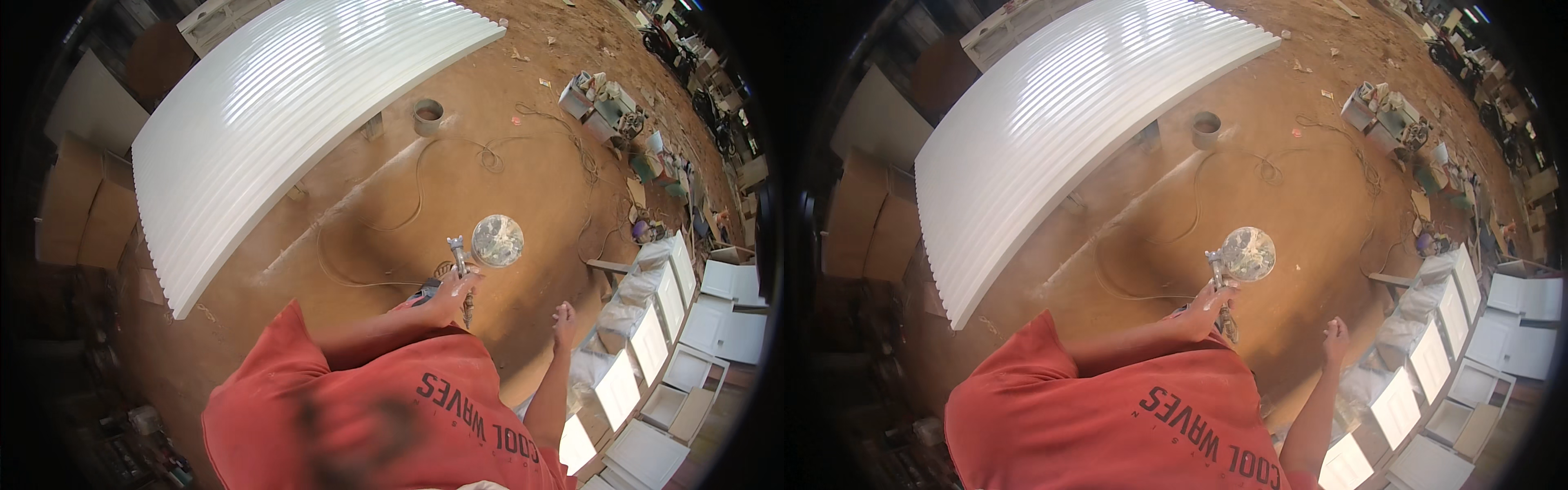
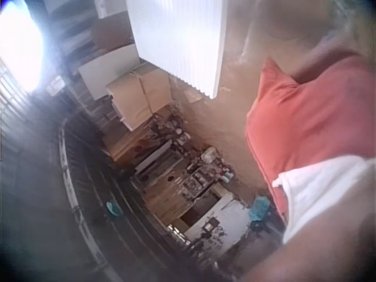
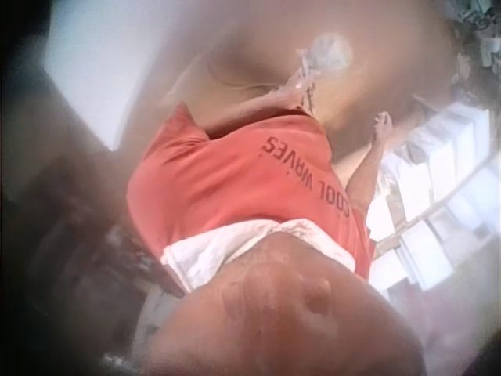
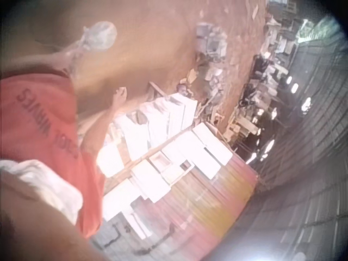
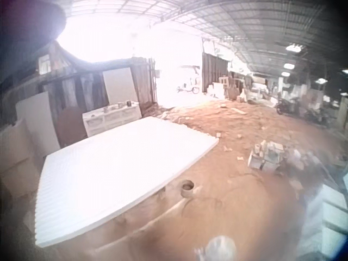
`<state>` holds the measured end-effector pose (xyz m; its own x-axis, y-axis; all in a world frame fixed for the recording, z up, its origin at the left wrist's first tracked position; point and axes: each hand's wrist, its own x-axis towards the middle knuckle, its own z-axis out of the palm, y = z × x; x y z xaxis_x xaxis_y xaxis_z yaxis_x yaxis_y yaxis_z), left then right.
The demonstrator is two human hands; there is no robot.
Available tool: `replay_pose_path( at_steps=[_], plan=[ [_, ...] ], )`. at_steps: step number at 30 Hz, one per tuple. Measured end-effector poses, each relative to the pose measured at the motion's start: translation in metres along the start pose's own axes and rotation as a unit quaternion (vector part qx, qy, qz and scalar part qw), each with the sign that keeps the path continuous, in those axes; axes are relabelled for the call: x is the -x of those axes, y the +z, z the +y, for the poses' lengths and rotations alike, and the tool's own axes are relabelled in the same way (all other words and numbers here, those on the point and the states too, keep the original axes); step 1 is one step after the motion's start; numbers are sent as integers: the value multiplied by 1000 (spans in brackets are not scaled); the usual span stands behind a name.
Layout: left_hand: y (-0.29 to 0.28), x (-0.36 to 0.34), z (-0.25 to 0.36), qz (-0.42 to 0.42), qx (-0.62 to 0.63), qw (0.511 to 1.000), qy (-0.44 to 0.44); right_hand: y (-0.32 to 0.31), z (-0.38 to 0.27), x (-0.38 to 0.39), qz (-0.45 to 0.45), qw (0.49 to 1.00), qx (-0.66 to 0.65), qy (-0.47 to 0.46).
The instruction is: The person mixes white paint from a can into a spray gun reservoir and then uses the spray gun to apply a coat of white paint to a large corrugated metal or plastic panel on the workshop floor.
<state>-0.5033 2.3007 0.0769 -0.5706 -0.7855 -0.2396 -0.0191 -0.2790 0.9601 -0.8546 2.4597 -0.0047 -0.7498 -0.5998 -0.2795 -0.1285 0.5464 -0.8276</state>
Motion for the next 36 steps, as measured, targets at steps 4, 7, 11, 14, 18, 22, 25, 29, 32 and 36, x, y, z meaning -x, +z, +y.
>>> replay_pose_path(
  at_steps=[4,7,11,14,18,22,25,29,32,36],
  plan=[
    [34,-131,62,46,118,990,-60,-13,61,-60,-126,981,116,91],
    [30,-205,103,61,131,986,-81,-14,83,-55,-192,958,146,155],
    [47,-319,128,66,208,975,-43,-7,87,-99,-228,923,163,263],
    [56,-410,121,88,246,965,-36,6,68,-164,-232,913,141,305],
    [62,-528,139,56,234,964,-115,12,35,-293,-244,911,150,296],
    [87,-643,187,80,173,974,-121,9,-28,-473,-241,932,189,194],
    [109,-728,220,106,136,981,-93,33,-139,-660,-183,957,221,36],
    [96,-839,212,128,279,943,-131,106,-372,-848,-51,974,107,-192],
    [85,-926,236,128,268,944,-146,146,-575,-877,-144,951,-65,-265],
    [58,-1060,252,73,306,943,-110,213,-697,-897,-96,810,32,-578]
  ],
)
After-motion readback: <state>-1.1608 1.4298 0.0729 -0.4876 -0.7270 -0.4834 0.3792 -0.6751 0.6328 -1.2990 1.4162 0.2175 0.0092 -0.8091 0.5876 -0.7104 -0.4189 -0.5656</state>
